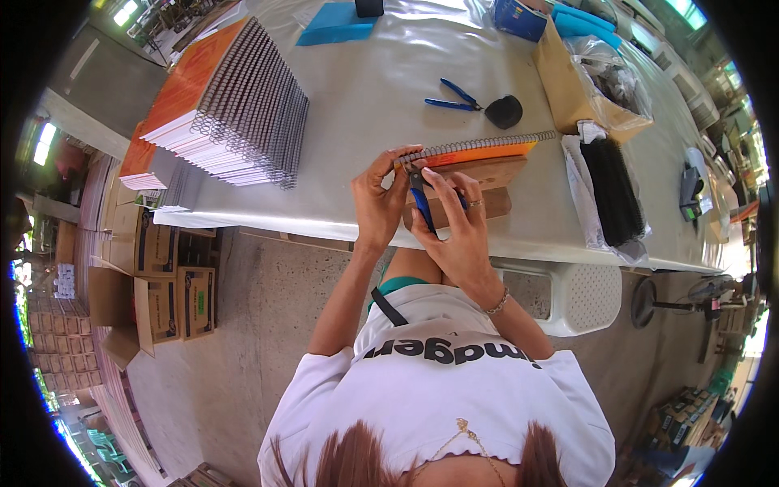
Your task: The person binds notebooks by threading a spiral wire through the holes of a stack of papers and covers using a wooden guide and a small handheld tool, then trims the excess wire with pliers.
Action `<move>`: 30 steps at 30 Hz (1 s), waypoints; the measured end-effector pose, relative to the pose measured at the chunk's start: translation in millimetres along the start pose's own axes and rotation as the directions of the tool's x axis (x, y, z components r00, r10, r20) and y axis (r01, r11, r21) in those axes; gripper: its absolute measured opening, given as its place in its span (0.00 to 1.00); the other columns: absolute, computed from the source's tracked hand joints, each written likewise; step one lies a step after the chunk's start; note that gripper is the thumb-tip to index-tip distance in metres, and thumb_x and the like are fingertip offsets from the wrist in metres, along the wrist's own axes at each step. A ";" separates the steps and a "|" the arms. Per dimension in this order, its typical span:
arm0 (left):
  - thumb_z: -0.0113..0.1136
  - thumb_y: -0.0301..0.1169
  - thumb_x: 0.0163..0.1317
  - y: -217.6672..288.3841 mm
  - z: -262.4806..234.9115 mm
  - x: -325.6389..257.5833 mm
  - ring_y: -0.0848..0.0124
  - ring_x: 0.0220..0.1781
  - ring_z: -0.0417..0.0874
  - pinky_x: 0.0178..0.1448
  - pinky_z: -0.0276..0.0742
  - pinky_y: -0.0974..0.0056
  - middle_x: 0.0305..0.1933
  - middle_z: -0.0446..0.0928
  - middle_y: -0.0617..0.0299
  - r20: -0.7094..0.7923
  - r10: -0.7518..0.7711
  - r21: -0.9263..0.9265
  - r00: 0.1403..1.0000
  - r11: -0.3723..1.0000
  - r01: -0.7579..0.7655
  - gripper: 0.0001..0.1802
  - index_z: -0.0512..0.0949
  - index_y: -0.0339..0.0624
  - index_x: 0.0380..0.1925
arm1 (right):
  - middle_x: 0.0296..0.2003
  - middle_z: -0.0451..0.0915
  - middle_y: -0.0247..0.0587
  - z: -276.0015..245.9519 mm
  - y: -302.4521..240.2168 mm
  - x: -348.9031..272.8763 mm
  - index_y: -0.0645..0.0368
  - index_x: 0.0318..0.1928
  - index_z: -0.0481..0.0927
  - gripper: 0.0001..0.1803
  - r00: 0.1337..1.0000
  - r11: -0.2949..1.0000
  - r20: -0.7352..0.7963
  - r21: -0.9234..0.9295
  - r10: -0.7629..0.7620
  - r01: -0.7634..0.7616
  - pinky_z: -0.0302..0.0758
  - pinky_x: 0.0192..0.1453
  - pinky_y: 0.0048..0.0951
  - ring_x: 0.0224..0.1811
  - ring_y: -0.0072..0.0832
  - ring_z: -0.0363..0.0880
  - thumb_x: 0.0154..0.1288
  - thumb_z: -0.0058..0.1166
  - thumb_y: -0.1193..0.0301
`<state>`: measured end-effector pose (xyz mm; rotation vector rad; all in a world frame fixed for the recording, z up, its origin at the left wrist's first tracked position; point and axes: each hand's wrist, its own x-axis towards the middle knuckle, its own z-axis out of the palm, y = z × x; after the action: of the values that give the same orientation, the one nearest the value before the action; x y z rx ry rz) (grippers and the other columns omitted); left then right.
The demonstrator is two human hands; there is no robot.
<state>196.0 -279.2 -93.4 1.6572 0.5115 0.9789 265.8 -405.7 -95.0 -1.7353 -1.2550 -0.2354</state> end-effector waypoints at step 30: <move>0.54 0.16 0.64 83.0 -67.8 51.8 0.51 0.43 0.87 0.44 0.80 0.57 0.41 0.82 0.47 0.095 0.480 0.463 0.872 0.755 -0.465 0.14 0.76 0.36 0.50 | 0.55 0.70 0.49 -67.4 194.9 -28.4 0.55 0.62 0.74 0.22 0.952 0.845 -0.024 -0.454 0.306 -0.283 0.63 0.68 0.49 0.61 0.47 0.69 0.67 0.56 0.71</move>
<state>158.1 -227.2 6.7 2.2928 0.3687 1.3230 436.0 -480.5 -188.6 -2.3249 -0.9941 -0.3237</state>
